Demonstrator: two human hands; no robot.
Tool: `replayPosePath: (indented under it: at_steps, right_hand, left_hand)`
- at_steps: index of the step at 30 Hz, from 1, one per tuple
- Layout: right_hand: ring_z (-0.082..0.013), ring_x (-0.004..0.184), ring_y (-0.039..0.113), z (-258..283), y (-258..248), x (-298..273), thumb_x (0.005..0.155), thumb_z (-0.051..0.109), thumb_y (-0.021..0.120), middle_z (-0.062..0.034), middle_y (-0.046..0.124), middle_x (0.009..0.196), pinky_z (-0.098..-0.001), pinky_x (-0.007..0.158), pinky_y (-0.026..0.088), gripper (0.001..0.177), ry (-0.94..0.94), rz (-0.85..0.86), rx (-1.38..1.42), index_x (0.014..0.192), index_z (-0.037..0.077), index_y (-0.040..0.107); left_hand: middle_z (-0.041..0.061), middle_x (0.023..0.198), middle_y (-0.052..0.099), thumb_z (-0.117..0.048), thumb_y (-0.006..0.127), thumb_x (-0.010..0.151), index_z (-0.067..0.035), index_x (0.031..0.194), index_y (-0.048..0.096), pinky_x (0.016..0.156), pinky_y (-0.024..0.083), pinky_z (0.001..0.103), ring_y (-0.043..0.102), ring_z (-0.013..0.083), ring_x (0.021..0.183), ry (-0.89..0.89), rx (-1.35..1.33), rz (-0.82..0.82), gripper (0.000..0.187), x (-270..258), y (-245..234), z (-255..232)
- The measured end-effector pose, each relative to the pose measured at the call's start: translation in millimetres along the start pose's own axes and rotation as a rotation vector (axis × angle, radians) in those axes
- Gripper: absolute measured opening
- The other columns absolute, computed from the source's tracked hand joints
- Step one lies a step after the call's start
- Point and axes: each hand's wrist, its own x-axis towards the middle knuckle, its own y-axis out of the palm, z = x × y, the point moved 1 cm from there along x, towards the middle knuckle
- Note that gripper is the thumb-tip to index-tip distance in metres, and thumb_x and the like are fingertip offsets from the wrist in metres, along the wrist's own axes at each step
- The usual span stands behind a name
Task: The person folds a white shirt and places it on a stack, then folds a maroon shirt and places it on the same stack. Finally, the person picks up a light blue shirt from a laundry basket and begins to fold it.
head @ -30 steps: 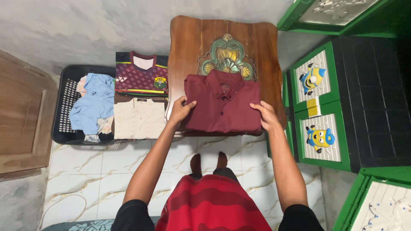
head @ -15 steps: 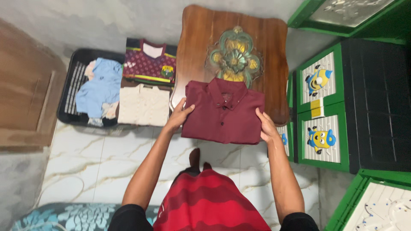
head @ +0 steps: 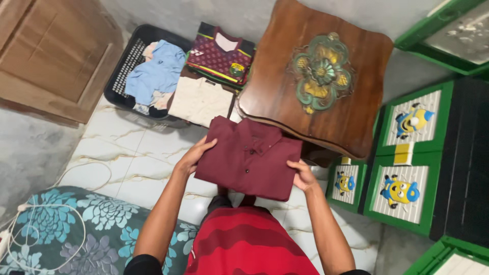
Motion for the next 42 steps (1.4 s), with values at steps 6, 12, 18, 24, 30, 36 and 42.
replayPosePath:
  at_steps: [6, 12, 18, 24, 30, 36, 42]
  right_hand:
    - [-0.0287, 0.124, 0.064, -50.9, 55.5, 41.4, 0.097, 0.024, 0.065, -0.0155, 0.065, 0.136, -0.0457, 0.107, 0.052, 0.05, 0.171, -0.064, -0.121, 0.14, 0.001, 0.054]
    - [-0.0246, 0.124, 0.062, -100.0, 93.0, 108.1, 0.097, 0.029, 0.062, -0.0104, 0.063, 0.136, -0.042, 0.104, 0.053, 0.051, 0.132, -0.173, -0.356, 0.142, 0.006, 0.052]
    - [-0.0168, 0.126, 0.059, -145.5, 111.3, 172.6, 0.104, 0.041, 0.053, -0.0082, 0.065, 0.138, -0.0303, 0.105, 0.044, 0.053, -0.021, -0.314, -0.936, 0.143, 0.006, 0.056]
    - [-0.0153, 0.109, 0.067, -178.4, 128.3, 210.7, 0.104, 0.035, 0.056, -0.0075, 0.072, 0.122, -0.0315, 0.095, 0.053, 0.045, -0.117, -0.45, -0.784, 0.136, 0.004, 0.063]
    - [-0.0167, 0.097, 0.07, -179.5, 134.1, 230.1, 0.102, 0.027, 0.063, -0.0088, 0.075, 0.113, -0.0337, 0.084, 0.059, 0.038, -0.133, -0.444, -0.66, 0.129, 0.001, 0.066]
    - [-0.02, 0.102, 0.069, -169.6, 108.5, 262.6, 0.094, 0.011, 0.053, -0.0098, 0.069, 0.122, -0.0366, 0.084, 0.058, 0.046, 0.046, -0.442, -0.621, 0.14, 0.009, 0.055]
    - [-0.0192, 0.12, 0.06, -150.2, 84.3, 314.8, 0.095, 0.007, 0.058, -0.0072, 0.065, 0.133, -0.032, 0.103, 0.045, 0.049, -0.206, -0.458, -0.963, 0.143, 0.006, 0.053]
  left_hand:
    - [0.012, 0.148, 0.056, -0.021, 0.058, 0.099, -0.013, 0.158, 0.036, 0.1, 0.057, 0.038, 0.063, 0.0208, 0.125, 0.045, -0.056, 0.022, 0.064, -33.7, -77.5, 5.5]
    - [0.009, 0.152, 0.052, -0.025, 0.055, 0.101, -0.017, 0.16, 0.033, 0.104, 0.054, 0.038, 0.059, 0.0203, 0.13, 0.021, 0.039, -0.053, 0.064, -43.8, -151.7, -13.1]
    - [0.005, 0.157, 0.047, -0.029, 0.053, 0.103, -0.016, 0.161, 0.03, 0.111, 0.043, 0.035, 0.049, 0.017, 0.138, 0.054, 0.368, -0.048, 0.064, -19.6, -225.2, -51.7]
    - [0.007, 0.154, 0.053, -0.029, 0.055, 0.104, -0.01, 0.159, 0.035, 0.112, 0.041, 0.033, 0.051, 0.018, 0.137, 0.156, 0.62, -0.008, 0.062, 22.8, -283.6, -70.5]
    - [0.009, 0.146, 0.058, -0.023, 0.064, 0.096, -0.011, 0.156, 0.039, 0.105, 0.049, 0.034, 0.058, 0.0204, 0.129, 0.057, 0.601, -0.014, 0.066, 59.9, -299.7, -86.0]
    - [0.011, 0.14, 0.061, -0.015, 0.068, 0.09, -0.012, 0.155, 0.037, 0.103, 0.05, 0.035, 0.061, 0.0228, 0.125, -0.034, 0.564, -0.01, 0.072, 111.0, -309.9, -96.8]
    - [0.012, 0.143, 0.062, -0.006, 0.069, 0.085, -0.008, 0.155, 0.04, 0.106, 0.048, 0.034, 0.061, 0.0236, 0.127, -0.061, 0.612, -0.012, 0.076, 184.4, -335.5, -107.7]
